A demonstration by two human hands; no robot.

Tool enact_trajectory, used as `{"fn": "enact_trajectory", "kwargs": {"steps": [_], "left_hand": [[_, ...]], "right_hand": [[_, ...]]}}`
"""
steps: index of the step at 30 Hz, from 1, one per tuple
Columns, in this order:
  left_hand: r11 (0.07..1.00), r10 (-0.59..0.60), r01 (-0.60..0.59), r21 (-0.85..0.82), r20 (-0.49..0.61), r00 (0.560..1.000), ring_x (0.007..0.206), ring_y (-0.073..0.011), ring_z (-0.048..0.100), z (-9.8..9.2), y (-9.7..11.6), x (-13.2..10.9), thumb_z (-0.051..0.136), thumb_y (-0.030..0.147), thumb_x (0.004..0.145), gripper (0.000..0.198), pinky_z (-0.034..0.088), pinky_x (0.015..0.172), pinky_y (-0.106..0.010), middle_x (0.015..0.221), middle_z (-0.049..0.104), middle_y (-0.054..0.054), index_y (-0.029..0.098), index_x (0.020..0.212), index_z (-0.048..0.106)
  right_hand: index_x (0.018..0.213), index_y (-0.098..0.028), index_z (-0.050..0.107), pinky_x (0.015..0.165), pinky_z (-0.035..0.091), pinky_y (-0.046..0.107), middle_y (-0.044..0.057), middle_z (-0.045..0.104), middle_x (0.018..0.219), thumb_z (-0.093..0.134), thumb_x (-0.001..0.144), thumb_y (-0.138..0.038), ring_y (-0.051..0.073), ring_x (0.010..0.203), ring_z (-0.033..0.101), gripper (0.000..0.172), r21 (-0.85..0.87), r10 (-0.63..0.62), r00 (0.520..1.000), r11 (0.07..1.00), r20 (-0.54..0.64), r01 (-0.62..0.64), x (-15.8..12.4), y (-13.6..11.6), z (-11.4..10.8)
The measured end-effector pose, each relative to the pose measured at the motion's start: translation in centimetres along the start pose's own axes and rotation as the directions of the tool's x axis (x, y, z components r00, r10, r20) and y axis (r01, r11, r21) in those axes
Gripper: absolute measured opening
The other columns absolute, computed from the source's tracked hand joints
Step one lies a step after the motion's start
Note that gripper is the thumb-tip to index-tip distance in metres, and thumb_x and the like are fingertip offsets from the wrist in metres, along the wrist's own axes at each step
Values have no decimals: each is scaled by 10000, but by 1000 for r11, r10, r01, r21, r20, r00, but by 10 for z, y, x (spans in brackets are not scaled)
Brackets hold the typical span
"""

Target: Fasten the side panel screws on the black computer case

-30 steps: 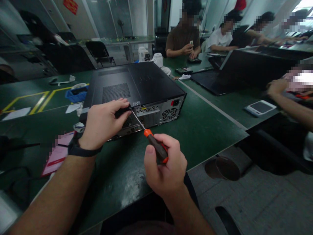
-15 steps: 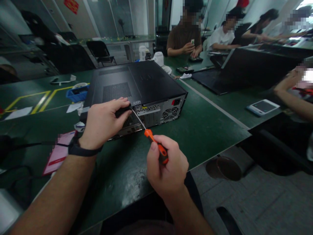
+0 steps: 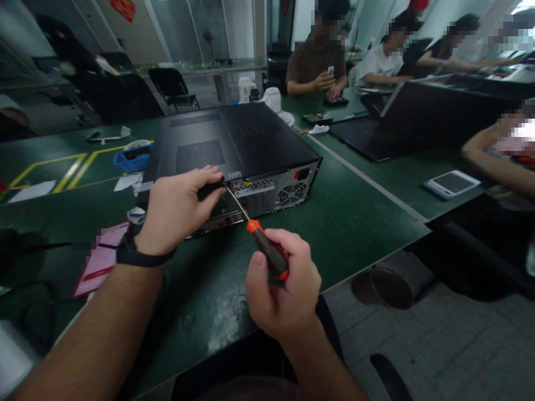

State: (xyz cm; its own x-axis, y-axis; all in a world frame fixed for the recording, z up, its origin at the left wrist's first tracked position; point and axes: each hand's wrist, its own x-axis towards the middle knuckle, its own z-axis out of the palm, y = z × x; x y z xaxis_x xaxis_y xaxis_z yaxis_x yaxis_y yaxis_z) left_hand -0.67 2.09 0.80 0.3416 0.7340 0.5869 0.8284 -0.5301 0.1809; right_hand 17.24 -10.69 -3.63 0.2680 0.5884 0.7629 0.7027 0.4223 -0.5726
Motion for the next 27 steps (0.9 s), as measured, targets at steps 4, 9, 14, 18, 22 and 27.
{"fn": "enact_trajectory", "kwargs": {"steps": [4, 9, 14, 18, 22, 27], "left_hand": [[1000, -2, 1, -7, -3, 1000, 1230, -260, 710, 1, -1, 0, 683, 219, 916, 256, 540, 1106, -421, 1297, 755, -69, 200, 1159, 761], [1000, -3, 3, -5, 7, 1000, 1241, -252, 704, 1, -1, 0, 666, 224, 924, 255, 536, 1112, -423, 1310, 749, -61, 215, 1162, 757], [1000, -3, 3, -10, 7, 1000, 1241, -254, 704, 0, 0, 0, 661, 227, 926, 252, 537, 1112, -419, 1309, 750, -65, 206, 1157, 759], [1000, -18, 18, -6, 16, 1000, 1246, -249, 702, -1, 1, 0, 667, 224, 920, 258, 534, 1116, -425, 1312, 748, -55, 219, 1161, 759], [1000, -8, 8, -4, 9, 1000, 1239, -250, 706, -1, 1, 0, 669, 222, 918, 246, 534, 1115, -425, 1302, 753, -58, 219, 1144, 765], [1000, -1, 1, -4, 5, 1000, 1235, -261, 707, 1, 0, 0, 665, 227, 923, 249, 543, 1103, -432, 1308, 750, -71, 204, 1152, 760]], "right_hand": [[1139, -221, 640, 652, 609, 284, 21, 757, 949, 647, 912, -211, 147, 720, 734, 228, -20, -30, 999, 999, -18, 30, 0, 0, 1], [1162, -209, 630, 631, 605, 283, 24, 739, 948, 627, 915, -215, 143, 714, 726, 247, 27, 20, 999, 999, 30, -21, 1, -4, 0], [1134, -225, 641, 599, 587, 255, -6, 733, 864, 622, 930, -205, 122, 651, 703, 206, -23, -34, 999, 999, 0, 34, 0, -1, 1], [1181, -219, 630, 557, 570, 262, 14, 741, 901, 610, 947, -258, 131, 643, 698, 238, -3, 6, 1000, 1000, 19, -6, -2, 0, 1], [1146, -215, 627, 631, 594, 285, 23, 733, 934, 614, 924, -235, 139, 698, 705, 223, -36, -21, 1000, 999, 16, 21, 0, -2, -1], [1160, -224, 638, 580, 569, 263, 3, 738, 875, 603, 948, -221, 129, 641, 698, 215, -4, -18, 1000, 1000, 15, 18, 0, 1, 0]]}}
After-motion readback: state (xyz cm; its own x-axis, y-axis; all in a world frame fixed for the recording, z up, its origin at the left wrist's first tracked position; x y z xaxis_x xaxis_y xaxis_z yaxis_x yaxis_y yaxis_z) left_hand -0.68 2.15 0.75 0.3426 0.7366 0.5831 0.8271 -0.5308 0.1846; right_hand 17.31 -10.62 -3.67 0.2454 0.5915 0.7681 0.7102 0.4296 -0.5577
